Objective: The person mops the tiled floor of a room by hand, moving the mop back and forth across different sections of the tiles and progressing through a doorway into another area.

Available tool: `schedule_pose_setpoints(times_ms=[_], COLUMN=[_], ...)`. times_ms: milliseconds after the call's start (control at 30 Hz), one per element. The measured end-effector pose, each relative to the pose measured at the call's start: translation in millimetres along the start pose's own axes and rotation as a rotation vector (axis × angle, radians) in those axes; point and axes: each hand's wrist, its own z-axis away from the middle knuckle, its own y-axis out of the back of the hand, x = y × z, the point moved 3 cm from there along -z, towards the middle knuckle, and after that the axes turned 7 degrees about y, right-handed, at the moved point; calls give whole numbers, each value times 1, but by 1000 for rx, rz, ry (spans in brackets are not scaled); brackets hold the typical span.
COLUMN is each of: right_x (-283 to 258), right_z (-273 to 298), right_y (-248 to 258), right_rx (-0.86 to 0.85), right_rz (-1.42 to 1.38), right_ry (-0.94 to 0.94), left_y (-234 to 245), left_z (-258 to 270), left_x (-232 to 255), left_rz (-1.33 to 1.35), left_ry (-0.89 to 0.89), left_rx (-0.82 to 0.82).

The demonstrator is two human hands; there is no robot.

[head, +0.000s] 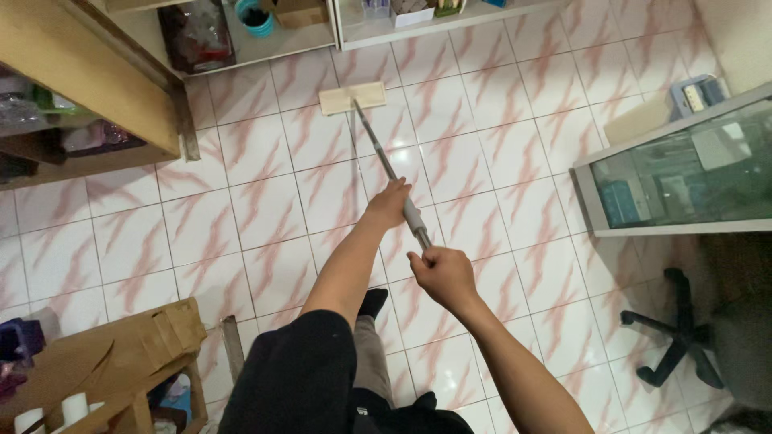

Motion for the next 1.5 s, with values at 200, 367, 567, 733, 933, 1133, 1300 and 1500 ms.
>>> schedule_pose_setpoints(times_ms=[200,367,567,733,933,1133,1300,1500], right_x=[-7,-2,24,50,74,75,62,32], right_z=[-85,-92,-5,126,282,382,413,388], right_y=[-57,-82,-56,12,98,159,187,172], right_rx=[-32,-8,-78,-197,-274,-352,-401,-328], right_rz=[-73,-95,-196,-237,-225,-197,-319,-192], right_ry=[-75,-42,19,1,-68,-111,-89,6], left_y=[40,40,4,-53,-116,-147,-151,-126], left_z=[-71,-79,1,122,267,368,403,391], left_x=[-50,-69,-23,59,163,236,258,234], left_rz=[-143,-259,-264,-70,7,-58,-74,-55], left_ry=[196,188,-25,46,-66,-47,-75,-99], left_rx=[-67,39,112,39,112,16,25,97])
